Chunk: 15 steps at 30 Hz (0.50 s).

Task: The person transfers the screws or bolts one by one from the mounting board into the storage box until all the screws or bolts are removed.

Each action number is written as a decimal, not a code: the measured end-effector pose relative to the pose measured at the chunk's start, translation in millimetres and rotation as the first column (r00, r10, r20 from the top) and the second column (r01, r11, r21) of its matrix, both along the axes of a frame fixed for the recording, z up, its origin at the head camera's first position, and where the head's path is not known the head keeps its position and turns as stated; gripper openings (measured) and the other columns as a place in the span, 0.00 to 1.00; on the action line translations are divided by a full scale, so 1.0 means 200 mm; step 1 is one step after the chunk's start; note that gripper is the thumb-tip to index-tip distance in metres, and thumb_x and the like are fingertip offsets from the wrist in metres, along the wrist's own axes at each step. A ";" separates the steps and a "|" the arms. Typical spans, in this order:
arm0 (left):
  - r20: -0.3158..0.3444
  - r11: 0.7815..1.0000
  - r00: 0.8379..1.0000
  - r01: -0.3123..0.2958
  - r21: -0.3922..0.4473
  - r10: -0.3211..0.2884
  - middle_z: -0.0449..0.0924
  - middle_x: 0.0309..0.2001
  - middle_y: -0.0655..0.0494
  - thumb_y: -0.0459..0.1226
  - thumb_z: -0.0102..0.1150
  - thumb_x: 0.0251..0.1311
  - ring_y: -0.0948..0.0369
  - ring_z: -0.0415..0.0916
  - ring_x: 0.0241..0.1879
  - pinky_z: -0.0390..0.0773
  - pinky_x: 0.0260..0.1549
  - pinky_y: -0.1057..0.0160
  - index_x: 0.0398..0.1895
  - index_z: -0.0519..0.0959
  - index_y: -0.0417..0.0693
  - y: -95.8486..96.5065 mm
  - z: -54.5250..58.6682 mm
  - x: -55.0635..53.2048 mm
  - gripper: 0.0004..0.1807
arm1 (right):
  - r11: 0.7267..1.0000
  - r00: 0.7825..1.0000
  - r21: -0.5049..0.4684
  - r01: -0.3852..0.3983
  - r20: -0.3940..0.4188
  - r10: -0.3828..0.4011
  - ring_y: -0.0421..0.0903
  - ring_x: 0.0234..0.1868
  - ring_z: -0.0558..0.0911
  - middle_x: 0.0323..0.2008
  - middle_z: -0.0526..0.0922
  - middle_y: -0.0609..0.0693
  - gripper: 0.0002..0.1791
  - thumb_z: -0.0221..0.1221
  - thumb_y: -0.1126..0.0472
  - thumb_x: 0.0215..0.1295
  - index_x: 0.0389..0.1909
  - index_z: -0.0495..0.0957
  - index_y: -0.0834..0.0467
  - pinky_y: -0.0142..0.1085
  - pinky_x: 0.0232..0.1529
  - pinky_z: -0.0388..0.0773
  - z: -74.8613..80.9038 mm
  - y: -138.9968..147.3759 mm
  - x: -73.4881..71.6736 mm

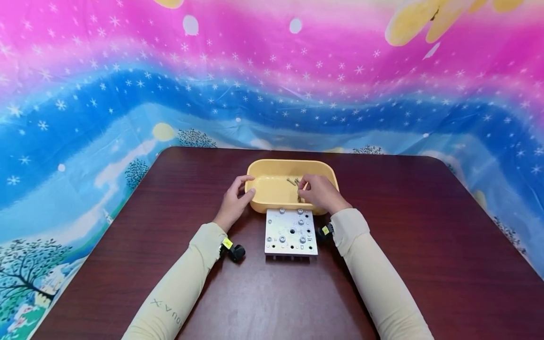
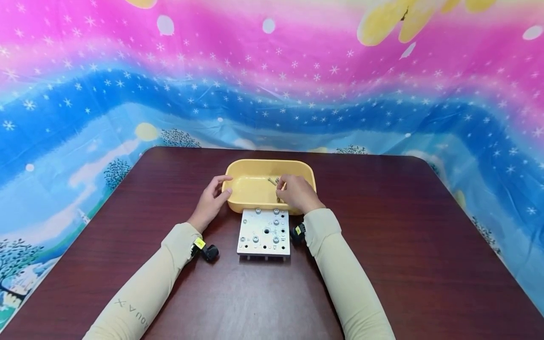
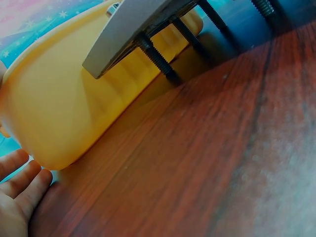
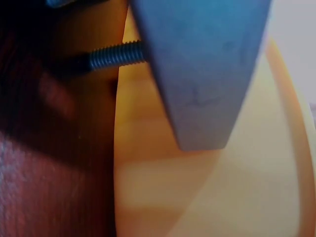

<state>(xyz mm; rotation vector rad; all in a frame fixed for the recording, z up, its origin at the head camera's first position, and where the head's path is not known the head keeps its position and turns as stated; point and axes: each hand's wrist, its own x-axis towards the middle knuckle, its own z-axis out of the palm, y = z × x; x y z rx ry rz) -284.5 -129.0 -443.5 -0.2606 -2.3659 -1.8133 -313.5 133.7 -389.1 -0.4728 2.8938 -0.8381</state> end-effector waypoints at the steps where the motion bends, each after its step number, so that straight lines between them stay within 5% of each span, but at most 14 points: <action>1: 0.000 1.000 1.000 -0.001 -0.001 0.001 0.71 0.62 0.54 0.38 0.55 0.67 0.55 0.71 0.58 0.74 0.53 0.51 0.61 0.71 0.52 0.00 0.00 0.00 0.20 | 1.000 1.000 0.000 -0.001 0.003 0.001 0.47 0.26 0.76 0.27 0.79 0.49 0.04 0.57 0.56 0.65 0.36 0.77 0.51 0.39 0.27 0.73 0.00 0.00 0.00; 15: -0.007 1.000 1.000 -0.006 0.013 0.006 0.71 0.61 0.54 0.37 0.56 0.66 0.55 0.71 0.58 0.75 0.53 0.51 0.59 0.72 0.56 0.00 -0.02 -0.01 0.18 | 1.000 1.000 0.004 -0.001 0.022 0.001 0.48 0.29 0.75 0.30 0.79 0.50 0.09 0.58 0.54 0.67 0.42 0.81 0.52 0.40 0.29 0.72 0.01 -0.01 0.01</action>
